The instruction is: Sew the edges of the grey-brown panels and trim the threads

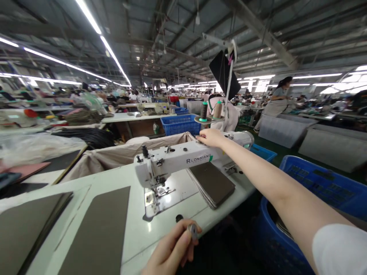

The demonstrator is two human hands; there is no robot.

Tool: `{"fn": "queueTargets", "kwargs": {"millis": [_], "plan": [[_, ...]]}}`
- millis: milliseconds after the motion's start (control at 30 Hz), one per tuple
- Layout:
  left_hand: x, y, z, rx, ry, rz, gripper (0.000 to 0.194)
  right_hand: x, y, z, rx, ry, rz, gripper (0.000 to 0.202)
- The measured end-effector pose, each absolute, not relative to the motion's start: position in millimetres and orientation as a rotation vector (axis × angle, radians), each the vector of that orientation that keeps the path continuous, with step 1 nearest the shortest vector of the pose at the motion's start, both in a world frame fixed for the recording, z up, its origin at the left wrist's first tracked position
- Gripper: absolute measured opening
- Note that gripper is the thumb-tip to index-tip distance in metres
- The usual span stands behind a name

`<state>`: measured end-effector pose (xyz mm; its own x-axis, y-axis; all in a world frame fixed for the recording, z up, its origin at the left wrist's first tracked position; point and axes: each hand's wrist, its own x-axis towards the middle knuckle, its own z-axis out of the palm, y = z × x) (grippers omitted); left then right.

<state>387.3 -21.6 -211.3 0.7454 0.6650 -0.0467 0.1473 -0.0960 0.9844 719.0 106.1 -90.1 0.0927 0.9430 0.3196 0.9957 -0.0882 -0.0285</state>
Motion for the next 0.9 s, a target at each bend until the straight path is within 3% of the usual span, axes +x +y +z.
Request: {"fn": "queueTargets", "kwargs": {"millis": [200, 333, 400, 600, 733, 900], "plan": [[359.4, -33.6, -232.3, 1.505, 0.698, 0.485, 0.040, 675.3, 51.3, -117.6, -1.996, -1.892, -0.277, 0.043], [348.1, -43.5, -243.6, 1.398, 0.834, 0.536, 0.040, 597.5, -39.6, -177.0, -1.285, -1.998, 0.379, 0.039], [344.7, -47.6, -250.1, 1.388, 0.857, 0.530, 0.040, 561.5, -76.3, -208.0, -1.138, -1.991, 0.599, 0.060], [341.1, -54.3, -267.8, 1.497, 0.821, 0.449, 0.039, 517.8, -115.2, -262.6, -1.206, -1.522, 0.789, 0.028], [338.4, -53.6, -273.0, 1.737, 0.832, 0.581, 0.022, 516.9, -123.4, -271.8, -1.302, -1.169, 1.003, 0.023], [335.1, -58.0, -279.5, 2.103, 0.707, 0.854, 0.036, 510.6, -128.2, -287.1, -1.213, -0.819, 1.341, 0.032]]}}
